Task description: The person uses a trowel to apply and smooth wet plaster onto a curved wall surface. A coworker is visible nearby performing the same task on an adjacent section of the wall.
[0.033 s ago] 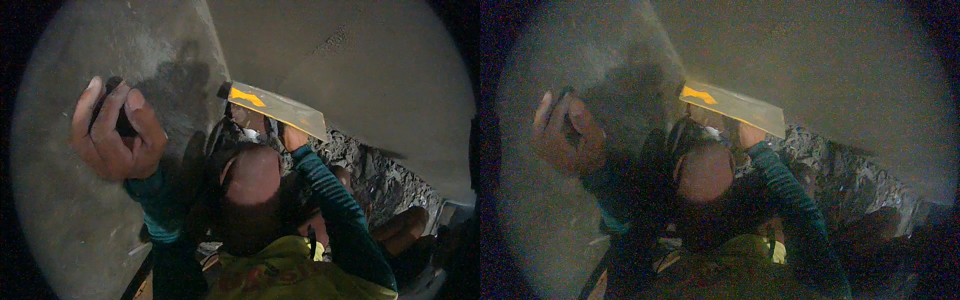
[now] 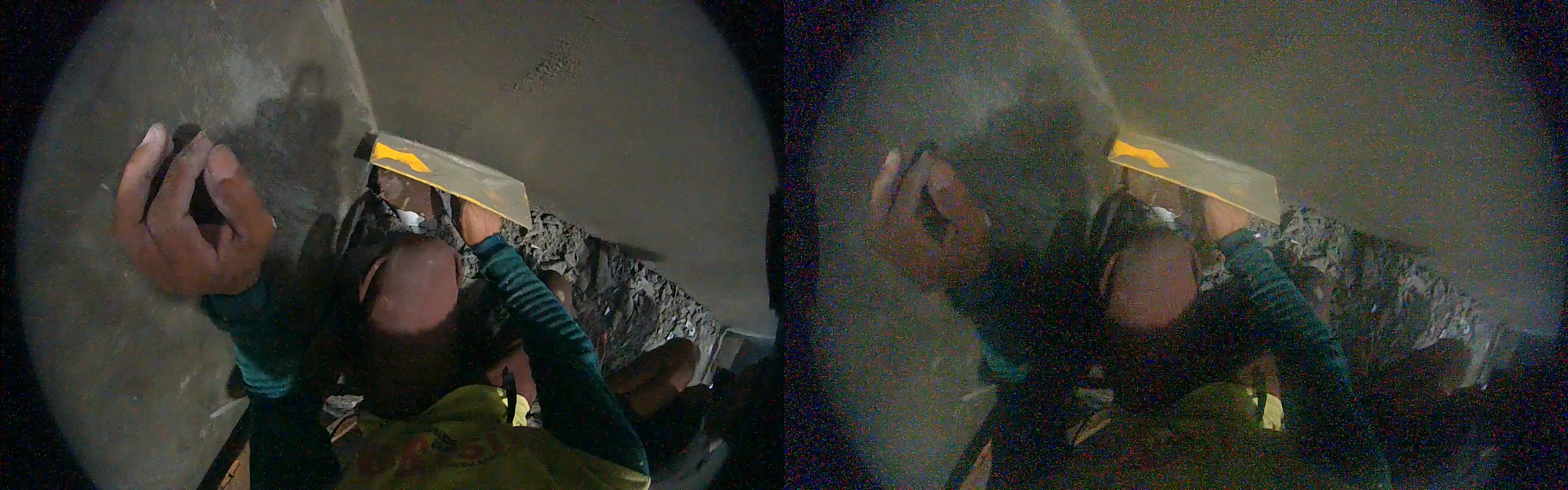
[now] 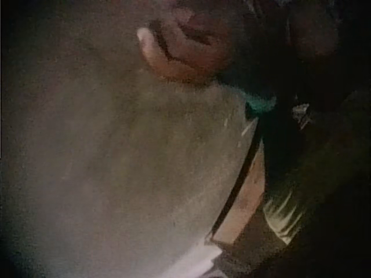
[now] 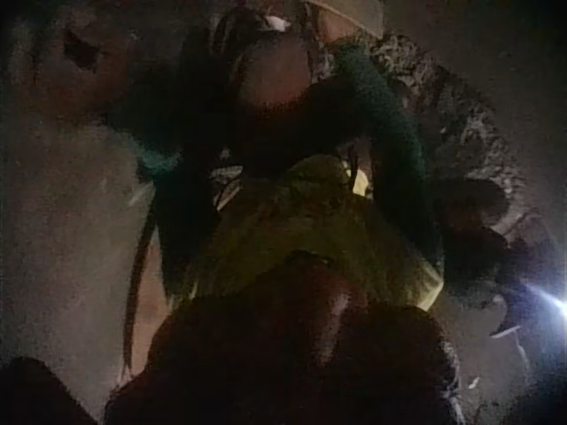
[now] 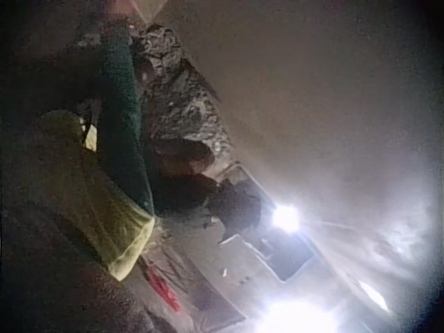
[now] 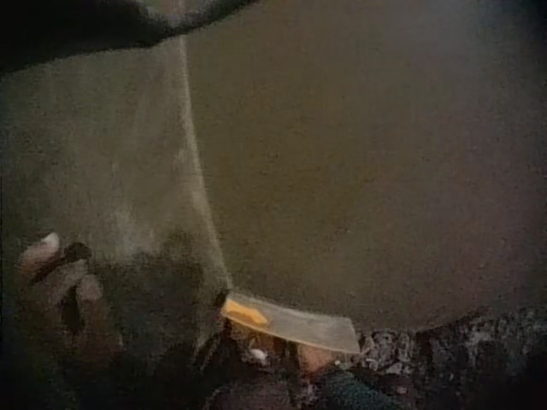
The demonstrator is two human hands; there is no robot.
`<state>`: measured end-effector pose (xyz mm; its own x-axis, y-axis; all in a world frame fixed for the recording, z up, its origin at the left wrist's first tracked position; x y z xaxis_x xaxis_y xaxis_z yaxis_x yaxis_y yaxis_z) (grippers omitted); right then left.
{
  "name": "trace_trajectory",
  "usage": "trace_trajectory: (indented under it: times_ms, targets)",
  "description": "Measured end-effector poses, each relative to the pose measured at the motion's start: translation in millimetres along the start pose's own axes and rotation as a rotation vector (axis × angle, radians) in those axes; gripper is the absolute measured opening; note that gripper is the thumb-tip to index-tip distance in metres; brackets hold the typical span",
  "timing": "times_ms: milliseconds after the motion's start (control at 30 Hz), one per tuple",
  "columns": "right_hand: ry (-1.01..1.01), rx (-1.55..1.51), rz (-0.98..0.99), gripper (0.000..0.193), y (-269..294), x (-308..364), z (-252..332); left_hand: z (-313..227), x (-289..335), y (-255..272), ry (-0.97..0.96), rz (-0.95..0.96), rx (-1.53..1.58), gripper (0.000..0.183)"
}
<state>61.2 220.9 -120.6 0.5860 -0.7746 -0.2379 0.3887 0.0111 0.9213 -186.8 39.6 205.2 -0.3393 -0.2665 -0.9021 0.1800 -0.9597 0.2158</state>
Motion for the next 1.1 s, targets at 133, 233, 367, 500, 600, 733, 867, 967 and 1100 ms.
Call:
trace_trajectory:
  times_ms: [133,233,367,500,600,733,867,967,1100]
  targets:
    - [0.037,0.148,0.075,0.045,-26,-25,3,-1,-8,9,-0.034,-0.046,-0.014,0.012]
    - [0.075,0.278,0.104,0.049,-19,-44,16,13,-14,21,-0.128,-0.02,0.005,0.011]
    - [0.003,0.308,0.314,0.056,19,-67,31,16,-14,33,-0.138,-0.031,-0.077,0.01]
    - [-0.007,0.284,0.181,0.054,133,-78,48,16,-9,27,-0.102,-0.2,-0.032,0.009]
    - [0.157,0.224,-0.158,0.035,219,-81,24,9,-7,43,-0.029,-0.037,-0.166,0.01]
    - [-0.042,-0.274,-0.206,0.036,369,-64,-3,6,-1,52,-0.008,0.029,-0.248,0.012]
    - [-0.132,-0.341,-0.541,0.041,465,-22,-55,7,-1,40,0.054,0.004,-0.141,0.013]
    - [-0.216,-0.63,-0.54,0.038,478,20,-119,1,0,35,0.18,0.085,-0.141,0.014]
    - [-0.209,-0.136,-0.341,0.03,294,22,-121,-23,8,7,0.602,-0.266,0.353,0.02]
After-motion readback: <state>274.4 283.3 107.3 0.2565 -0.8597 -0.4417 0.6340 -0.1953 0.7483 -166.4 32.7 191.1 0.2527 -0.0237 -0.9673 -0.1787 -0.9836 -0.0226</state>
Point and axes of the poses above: each hand's wrist, its own x-axis away from the middle knuckle, its own y-axis out of the back of the hand, z = x × y, the point moved 3 cm from there along -x, towards the middle knuckle, and after that the axes turned 5 degrees about x, right-handed, at the moved point
